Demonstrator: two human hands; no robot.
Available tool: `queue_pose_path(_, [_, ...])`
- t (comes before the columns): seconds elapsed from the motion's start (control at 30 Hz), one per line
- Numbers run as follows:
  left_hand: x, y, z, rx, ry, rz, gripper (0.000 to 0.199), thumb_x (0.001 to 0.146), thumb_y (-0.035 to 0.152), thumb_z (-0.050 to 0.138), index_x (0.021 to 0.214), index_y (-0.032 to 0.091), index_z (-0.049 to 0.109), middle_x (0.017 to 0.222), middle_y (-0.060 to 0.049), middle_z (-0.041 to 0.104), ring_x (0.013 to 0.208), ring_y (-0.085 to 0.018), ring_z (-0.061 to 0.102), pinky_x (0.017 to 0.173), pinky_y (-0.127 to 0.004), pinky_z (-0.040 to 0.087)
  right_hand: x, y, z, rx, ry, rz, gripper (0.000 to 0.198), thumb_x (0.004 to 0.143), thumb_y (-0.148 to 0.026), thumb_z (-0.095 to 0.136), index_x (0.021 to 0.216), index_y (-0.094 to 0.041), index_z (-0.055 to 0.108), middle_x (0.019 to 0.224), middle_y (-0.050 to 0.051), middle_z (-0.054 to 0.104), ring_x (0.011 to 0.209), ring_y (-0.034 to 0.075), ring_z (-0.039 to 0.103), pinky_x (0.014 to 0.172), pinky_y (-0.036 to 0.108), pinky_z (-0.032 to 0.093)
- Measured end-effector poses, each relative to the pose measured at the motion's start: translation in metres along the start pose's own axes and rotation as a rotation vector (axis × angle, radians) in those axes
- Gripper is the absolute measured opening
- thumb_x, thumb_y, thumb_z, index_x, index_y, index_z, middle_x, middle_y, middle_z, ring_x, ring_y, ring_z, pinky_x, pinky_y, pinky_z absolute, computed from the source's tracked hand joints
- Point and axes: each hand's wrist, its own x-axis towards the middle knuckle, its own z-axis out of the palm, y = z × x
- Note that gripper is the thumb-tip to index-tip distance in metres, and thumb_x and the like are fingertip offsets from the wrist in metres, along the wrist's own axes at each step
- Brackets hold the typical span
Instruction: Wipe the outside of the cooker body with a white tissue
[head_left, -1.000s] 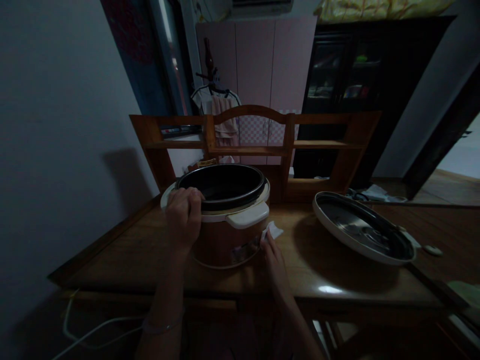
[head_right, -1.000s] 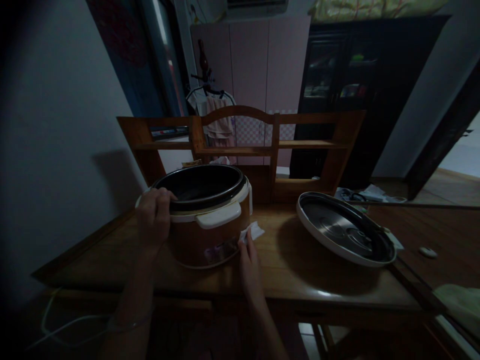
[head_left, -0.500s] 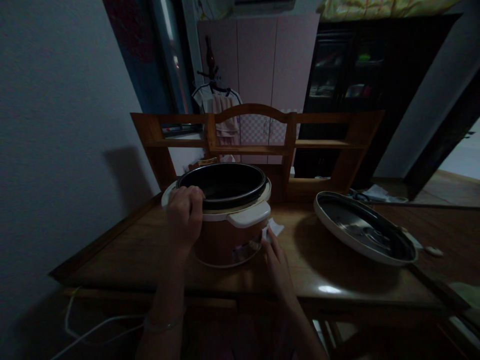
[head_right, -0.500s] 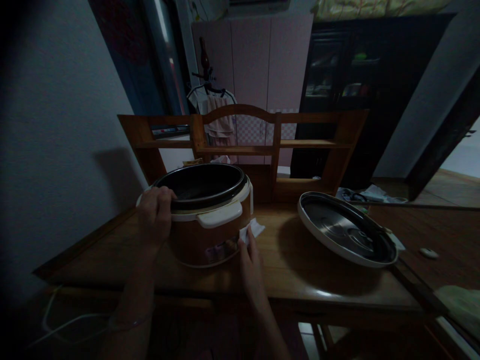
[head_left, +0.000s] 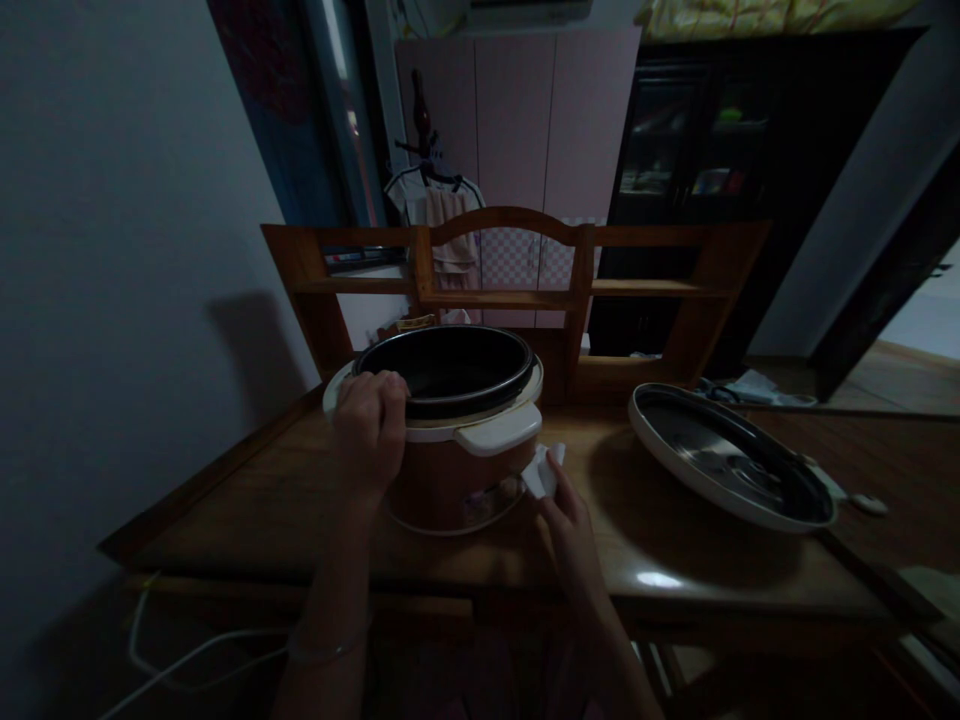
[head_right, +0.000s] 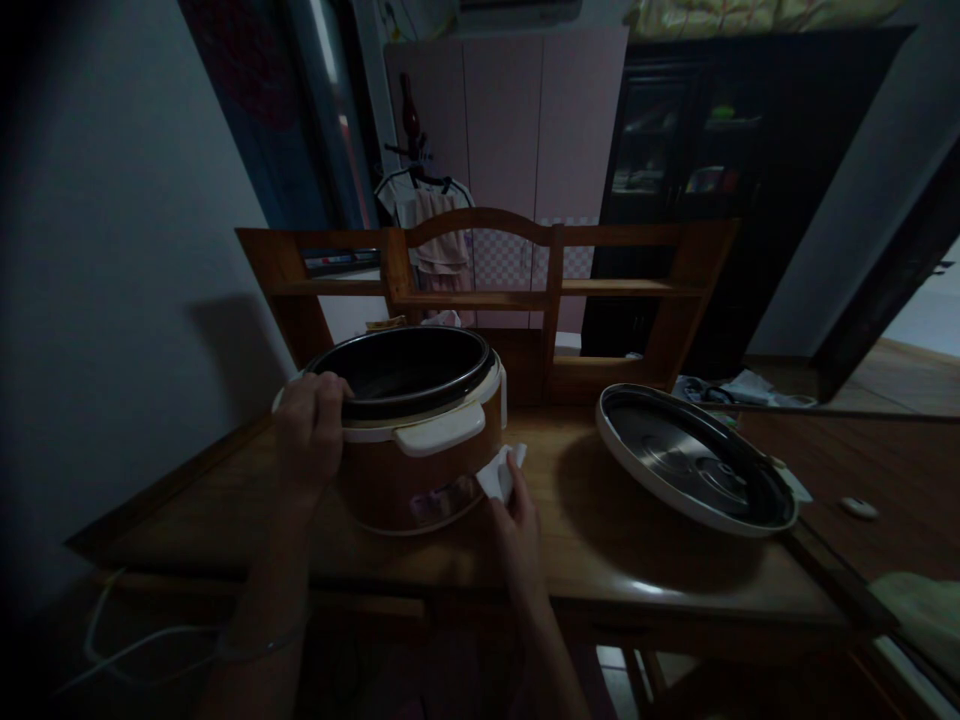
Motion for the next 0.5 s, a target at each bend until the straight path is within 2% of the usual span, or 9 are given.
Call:
queue_pose_path(0.1, [0.000, 0.000, 0.000, 0.001, 0.004, 0.004, 0.033, 0.100, 0.031, 0.030, 0.072, 0.024, 0.047, 0.071, -0.002, 0.052, 0.075, -0.020, 0.050, 0.078, -0.037, 0.036, -0.002, -0.004, 0.000, 0.017, -0.030, 0.007, 0.072, 0.077, -0.026, 0.071, 0.145, -0.021, 0.046, 0.147, 0.007, 0.051, 0.132, 0.028, 0.051, 0.112, 0.044, 0.037])
queue_pose_path(0.2, [0.000, 0.000, 0.000, 0.000, 0.002, 0.004, 0.034, 0.100, 0.031, 0.030, 0.071, 0.024, 0.047, 0.070, -0.002, 0.052, 0.074, -0.020, 0.050, 0.078, -0.036, 0.037, -0.003, -0.002, 0.000, 0.020, -0.068, 0.005, 0.071, 0.078, -0.023, 0.069, 0.145, -0.020, 0.046, 0.146, 0.008, 0.052, 0.130, 0.028, 0.053, 0.110, 0.045, 0.041])
queue_pose_path(0.37, [0.000, 0.001, 0.000, -0.001, 0.002, 0.009, 0.035, 0.100, 0.031, 0.029, 0.071, 0.024, 0.048, 0.071, -0.002, 0.053, 0.075, -0.019, 0.051, 0.079, -0.036, 0.037, -0.002, 0.007, -0.004, -0.064, -0.123, -0.074, 0.066, 0.078, -0.017, 0.063, 0.142, -0.025, 0.050, 0.148, 0.003, 0.049, 0.138, 0.027, 0.044, 0.116, 0.046, 0.031])
queue_pose_path(0.5, [0.000, 0.000, 0.000, -0.012, 0.014, -0.001, 0.035, 0.100, 0.032, 0.030, 0.072, 0.023, 0.048, 0.071, -0.002, 0.053, 0.075, -0.019, 0.050, 0.078, -0.036, 0.037, -0.004, 0.007, -0.009, -0.154, -0.115, -0.067, 0.054, 0.084, -0.026, 0.059, 0.138, -0.029, 0.055, 0.149, 0.000, 0.048, 0.141, 0.025, 0.041, 0.119, 0.045, 0.025])
